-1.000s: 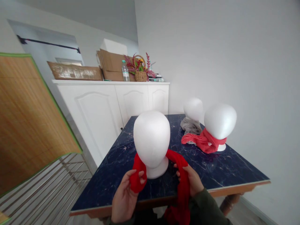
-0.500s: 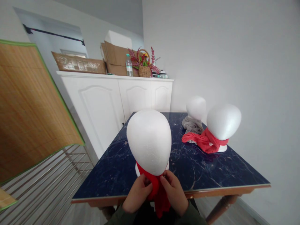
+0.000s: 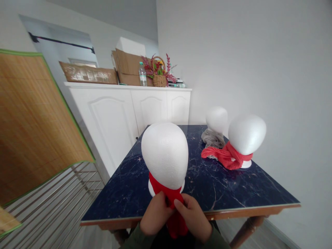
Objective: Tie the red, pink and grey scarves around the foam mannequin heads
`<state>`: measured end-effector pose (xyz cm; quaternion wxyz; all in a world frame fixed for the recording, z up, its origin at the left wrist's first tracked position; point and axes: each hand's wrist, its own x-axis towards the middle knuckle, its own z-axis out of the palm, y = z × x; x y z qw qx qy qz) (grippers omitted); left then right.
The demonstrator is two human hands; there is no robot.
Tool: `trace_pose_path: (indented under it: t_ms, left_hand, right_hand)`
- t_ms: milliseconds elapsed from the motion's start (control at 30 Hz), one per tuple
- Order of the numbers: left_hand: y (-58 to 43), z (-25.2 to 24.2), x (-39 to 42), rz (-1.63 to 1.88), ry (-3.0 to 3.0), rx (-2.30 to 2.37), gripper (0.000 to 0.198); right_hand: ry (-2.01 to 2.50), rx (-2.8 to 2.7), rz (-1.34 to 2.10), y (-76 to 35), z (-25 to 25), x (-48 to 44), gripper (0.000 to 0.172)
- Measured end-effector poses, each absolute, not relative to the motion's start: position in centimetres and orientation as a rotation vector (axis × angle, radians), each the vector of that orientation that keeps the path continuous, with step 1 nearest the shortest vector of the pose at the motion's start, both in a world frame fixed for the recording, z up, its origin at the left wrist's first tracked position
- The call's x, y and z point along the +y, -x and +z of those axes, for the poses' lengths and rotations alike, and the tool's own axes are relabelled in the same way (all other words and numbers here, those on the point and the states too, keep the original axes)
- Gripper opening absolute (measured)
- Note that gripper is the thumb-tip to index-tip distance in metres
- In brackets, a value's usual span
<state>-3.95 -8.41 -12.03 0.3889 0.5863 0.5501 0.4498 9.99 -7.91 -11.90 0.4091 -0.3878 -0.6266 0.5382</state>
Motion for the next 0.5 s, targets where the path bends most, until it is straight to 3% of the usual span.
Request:
trace_pose_path:
  t_ms: [267, 500]
  left_hand:
    - [4.5, -11.8, -8.2, 1.013, -1.497, 1.296, 0.013]
    - [4.4, -10.1, -9.3, 0.996, -1.288, 1.081, 0.023]
  right_hand:
    - [0.822, -1.201, 1.771, -10.4, -12.2, -8.0, 0.027]
    - [0.747, -1.324, 1.684, -10.1, -11.7, -8.6, 0.027]
